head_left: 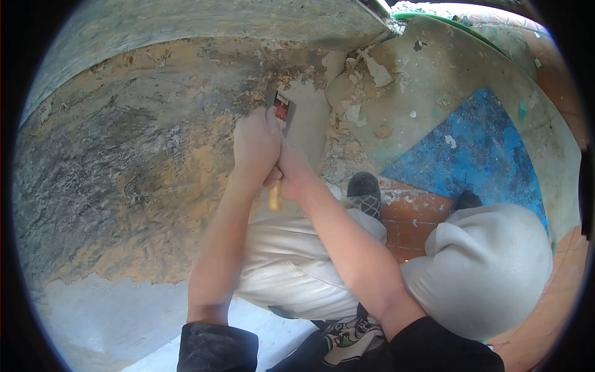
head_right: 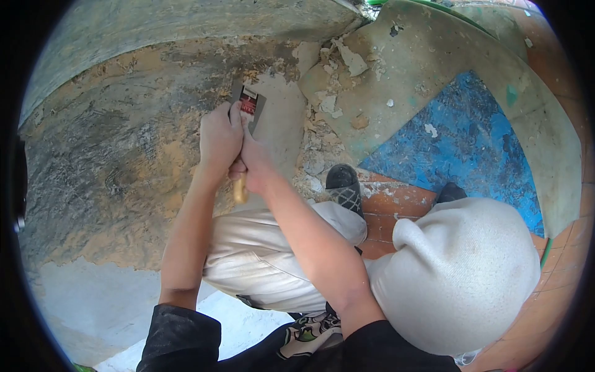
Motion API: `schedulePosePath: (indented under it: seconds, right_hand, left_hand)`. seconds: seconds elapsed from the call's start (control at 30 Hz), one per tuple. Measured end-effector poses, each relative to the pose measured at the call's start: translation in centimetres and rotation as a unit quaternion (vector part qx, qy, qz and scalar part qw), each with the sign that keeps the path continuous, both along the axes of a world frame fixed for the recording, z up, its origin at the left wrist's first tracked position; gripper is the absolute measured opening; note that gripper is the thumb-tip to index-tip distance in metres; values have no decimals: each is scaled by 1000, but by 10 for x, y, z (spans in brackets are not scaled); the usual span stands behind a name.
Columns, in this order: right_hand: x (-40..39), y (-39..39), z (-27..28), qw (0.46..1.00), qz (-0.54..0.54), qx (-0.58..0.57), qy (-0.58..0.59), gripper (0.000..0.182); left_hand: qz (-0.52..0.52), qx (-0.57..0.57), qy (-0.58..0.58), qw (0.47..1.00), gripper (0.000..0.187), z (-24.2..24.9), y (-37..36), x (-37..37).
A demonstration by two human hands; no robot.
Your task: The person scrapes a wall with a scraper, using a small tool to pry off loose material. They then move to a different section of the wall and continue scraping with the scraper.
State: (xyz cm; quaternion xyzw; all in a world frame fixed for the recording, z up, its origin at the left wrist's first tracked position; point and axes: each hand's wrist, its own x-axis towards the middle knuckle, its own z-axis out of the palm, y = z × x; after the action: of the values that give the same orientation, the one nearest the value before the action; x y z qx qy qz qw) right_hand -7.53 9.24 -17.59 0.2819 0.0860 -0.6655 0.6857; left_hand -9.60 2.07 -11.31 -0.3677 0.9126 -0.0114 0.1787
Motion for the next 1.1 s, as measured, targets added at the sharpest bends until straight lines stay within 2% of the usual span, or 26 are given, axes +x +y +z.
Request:
schedulePosePath:
  seconds: [0.07, 0.1, 0.13, 0.17, 0.23, 0.27, 0.33, 0.37, 0.43, 0.47, 0.53, 0.57, 0.63, 0.67, 0.7, 0.73, 0.77, 0.83, 0.87, 0.9, 0.93, 0.97, 1.0, 1.03, 1.07, 1.1]
  right_hand:
    - [4, -9, 6, 991, -47, -33, -123, 47]
    - [13, -9, 5, 991, -44, -33, -122, 47]
    - [24, -8, 3, 999, -38, 13, -25, 48]
    - [33, -9, 0, 995, -38, 59, 72, 49]
    - [43, 0, 12, 990, -12, 97, 101, 50]
    - [45, 2, 13, 983, 24, 131, 129, 52]
    - [42, 1, 7, 985, 21, 121, 119, 53]
    - [41, 1, 4, 988, 21, 106, 112, 54]
    - [30, -1, 0, 989, 23, 96, 107, 56]
    - [24, -3, -2, 991, 25, 87, 102, 57]
    - [-16, -9, -1, 989, -13, 60, 134, 58]
    - [-27, -11, 2, 984, -54, 35, 164, 60]
    - [-15, -16, 4, 982, -56, 48, 175, 60]
    - [-14, -19, 2, 977, -68, 63, 190, 61]
    - [-9, -15, 0, 975, -77, 64, 197, 61]
    - [7, -6, 1, 974, -19, 99, 202, 59]
    - [22, 0, 0, 970, 41, 134, 201, 58]
    - [47, -1, -4, 978, 20, 119, 173, 56]
    - [57, -2, -9, 984, 5, 102, 148, 54]
    - [58, -2, -12, 984, 10, 102, 146, 54]
    - [56, -2, -16, 972, 26, 122, 200, 52]
    - [55, -1, -19, 956, 40, 139, 256, 51]
    - [52, 2, -22, 955, 45, 135, 260, 51]
    - [48, 5, -26, 928, 4, 161, 336, 50]
    - [46, 9, -29, 893, -37, 187, 407, 50]
    - [43, 13, -34, 892, -31, 184, 411, 50]
  left_hand:
    - [31, 1, -30, 999, 22, 5, 2, 1]
    - [-16, -25, -54, 998, 22, 2, 0, 9]
    - [-68, -49, -76, 994, 21, -4, -2, 15]
    - [-76, -48, -73, 993, 21, -7, -10, 26]
    - [-293, -13, -101, 951, 27, -2, -19, 49]
    - [-297, -11, -101, 949, 27, -3, -20, 49]
    - [-174, 1, -215, 961, 20, 5, -10, 40]
    - [-172, 5, -218, 961, 20, 3, -7, 44]
    - [-259, -64, -184, 946, 20, -1, -4, 43]
    - [-259, -65, -185, 946, 20, -4, -3, 40]
    - [-143, -88, -64, 984, 24, 1, 7, 11]
    - [-139, -91, -63, 984, 24, 8, 10, -2]
    - [80, 9, 38, 996, 26, 20, 14, -22]
    - [73, 10, 44, 996, 26, 17, 10, -12]
    - [-17, -9, 13, 1000, 26, 7, 1, 11]
    - [-107, -29, -22, 994, 26, 2, -7, 26]
    - [-113, -28, -22, 993, 26, 4, -13, 30]
    - [-318, 27, -198, 927, 27, 9, -19, 34]
    - [-317, 29, -199, 927, 27, 10, -18, 35]
    - [-244, 43, -200, 948, 27, 19, -11, 29]
    - [-167, 57, -200, 964, 27, 30, -4, 26]
    - [-160, 57, -201, 965, 27, 37, 0, 24]
    - [-115, 94, -147, 978, 30, 44, 3, 22]
    - [-72, 130, -90, 985, 33, 52, 7, 18]
    - [-66, 129, -86, 986, 33, 63, 16, 13]
    - [-2, 154, -55, 987, 31, 75, 29, 7]
